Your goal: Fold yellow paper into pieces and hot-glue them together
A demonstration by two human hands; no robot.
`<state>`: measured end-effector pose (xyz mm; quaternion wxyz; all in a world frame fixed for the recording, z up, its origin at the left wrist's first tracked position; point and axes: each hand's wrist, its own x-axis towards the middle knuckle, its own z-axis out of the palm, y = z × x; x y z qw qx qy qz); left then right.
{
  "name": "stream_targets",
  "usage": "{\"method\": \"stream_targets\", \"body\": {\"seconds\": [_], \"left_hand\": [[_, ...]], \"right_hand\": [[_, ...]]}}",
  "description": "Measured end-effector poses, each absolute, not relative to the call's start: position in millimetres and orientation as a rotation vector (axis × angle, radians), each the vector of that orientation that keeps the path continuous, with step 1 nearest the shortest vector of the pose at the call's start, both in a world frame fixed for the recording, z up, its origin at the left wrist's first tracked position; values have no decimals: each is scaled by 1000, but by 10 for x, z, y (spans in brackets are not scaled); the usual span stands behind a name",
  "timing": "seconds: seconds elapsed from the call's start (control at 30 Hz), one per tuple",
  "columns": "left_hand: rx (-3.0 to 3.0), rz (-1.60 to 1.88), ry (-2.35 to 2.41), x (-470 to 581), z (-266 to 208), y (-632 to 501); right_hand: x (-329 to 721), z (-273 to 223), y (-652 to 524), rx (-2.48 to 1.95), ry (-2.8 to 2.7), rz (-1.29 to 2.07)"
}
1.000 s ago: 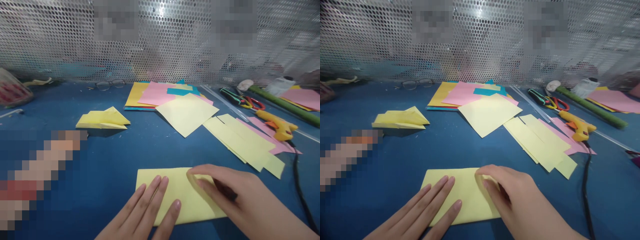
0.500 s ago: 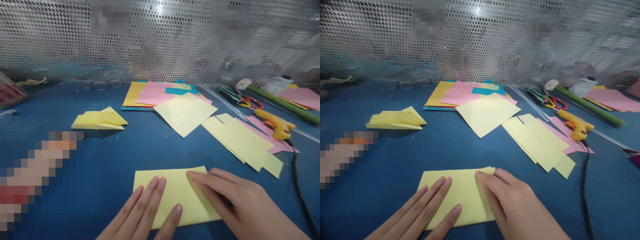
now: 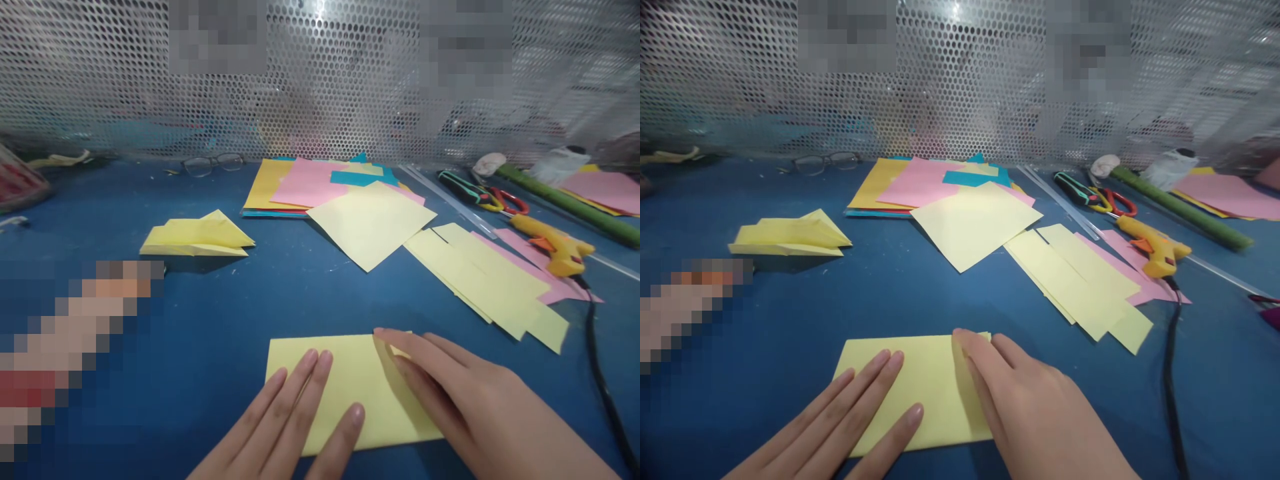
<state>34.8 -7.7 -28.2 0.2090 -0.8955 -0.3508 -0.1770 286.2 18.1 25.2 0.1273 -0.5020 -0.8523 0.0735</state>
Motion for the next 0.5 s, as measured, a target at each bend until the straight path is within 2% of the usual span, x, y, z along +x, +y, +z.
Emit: {"method": "stream_targets", "body": {"seconds": [0.5], "left_hand": [[-2543,-486,-978,359,-262,-89]], "right_hand": [[2865,224,180,-1467,-2542,152]]}}
